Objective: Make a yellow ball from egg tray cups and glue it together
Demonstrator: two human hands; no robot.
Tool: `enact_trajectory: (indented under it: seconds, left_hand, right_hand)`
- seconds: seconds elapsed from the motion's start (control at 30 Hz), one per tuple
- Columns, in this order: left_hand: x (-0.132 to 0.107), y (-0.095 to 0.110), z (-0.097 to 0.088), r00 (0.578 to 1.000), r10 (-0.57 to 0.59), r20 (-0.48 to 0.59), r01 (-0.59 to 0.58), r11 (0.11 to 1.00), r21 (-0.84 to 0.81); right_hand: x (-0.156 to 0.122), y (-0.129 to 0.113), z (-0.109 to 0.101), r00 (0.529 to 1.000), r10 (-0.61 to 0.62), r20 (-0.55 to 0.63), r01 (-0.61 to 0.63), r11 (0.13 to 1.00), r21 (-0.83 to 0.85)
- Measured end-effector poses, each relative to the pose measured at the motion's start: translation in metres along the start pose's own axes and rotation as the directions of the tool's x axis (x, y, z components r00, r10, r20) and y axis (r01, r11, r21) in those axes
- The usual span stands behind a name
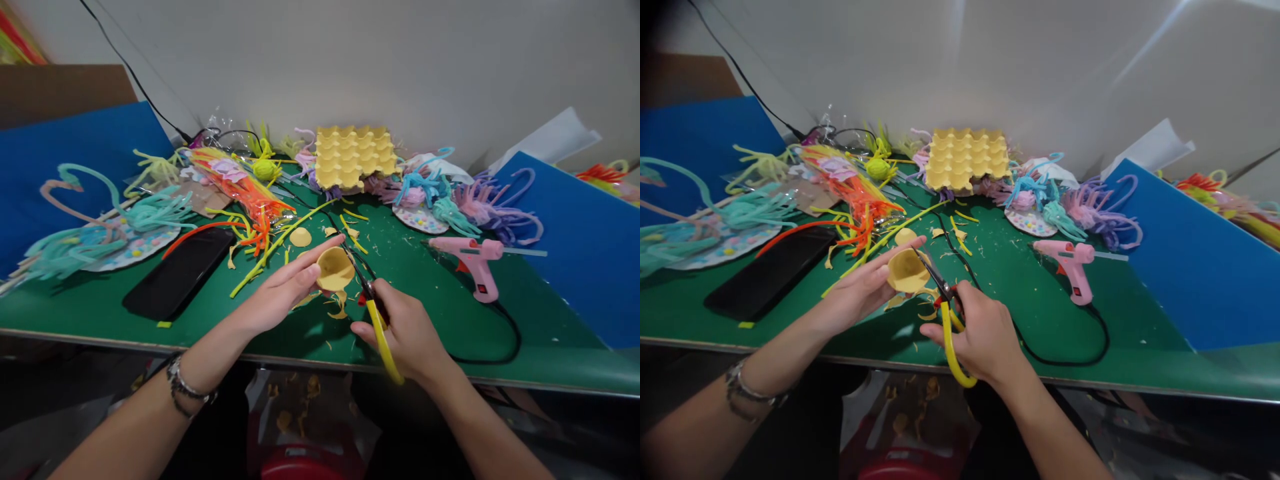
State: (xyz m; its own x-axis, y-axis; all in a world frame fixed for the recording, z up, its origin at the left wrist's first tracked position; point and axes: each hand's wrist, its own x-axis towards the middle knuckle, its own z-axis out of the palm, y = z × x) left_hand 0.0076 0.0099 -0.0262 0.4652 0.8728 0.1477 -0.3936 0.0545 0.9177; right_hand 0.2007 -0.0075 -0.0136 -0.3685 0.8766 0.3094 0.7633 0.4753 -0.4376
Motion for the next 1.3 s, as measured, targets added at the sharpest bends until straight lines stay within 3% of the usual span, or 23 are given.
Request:
enact_trajectory:
  seconds: [0.33, 0.47, 0.53, 0.67, 0.8, 1.1, 1.3]
  left_hand:
    - [0.006, 0.003, 0.008, 0.997, 0.01, -0.081, -0.02, 0.992, -0.127]
    - [0.005, 0.005, 0.01, 0.993, -0.006, -0.12, -0.009, 0.992, -0.124]
    - [0.006, 0.005, 0.01, 0.99, -0.004, -0.141, -0.013, 0.993, -0.118]
    - [0.007, 0.0, 0.009, 0.981, 0.049, -0.188, -0.076, 0.988, -0.135]
    - [0.009, -0.005, 0.008, 0.978, 0.105, -0.18, -0.133, 0.979, -0.155]
    - [0.005, -0.002, 0.01, 0.985, -0.043, -0.17, 0.026, 0.995, -0.101]
    - [0.007, -0.001, 0.012, 0.982, -0.02, -0.19, -0.006, 0.991, -0.136]
  right_hand:
    - [0.0, 0.0, 0.005, 0.978, -0.136, -0.159, 0.14, 0.99, 0.015]
    - [0.003, 0.0, 0.001, 0.974, -0.116, -0.193, 0.13, 0.99, 0.06]
    - [0.004, 0.001, -0.002, 0.982, -0.076, -0.174, 0.087, 0.995, 0.056]
    - [0.004, 0.002, -0.003, 1.0, 0.017, -0.025, -0.017, 1.0, -0.008]
    - [0.004, 0.001, -0.001, 0.998, 0.034, 0.044, -0.031, 0.998, -0.059]
    - [0.004, 0.0, -0.001, 1.0, -0.012, 0.025, 0.013, 0.999, -0.044]
    - [0.004, 0.0, -0.002, 0.999, -0.017, 0.038, 0.019, 0.998, -0.067]
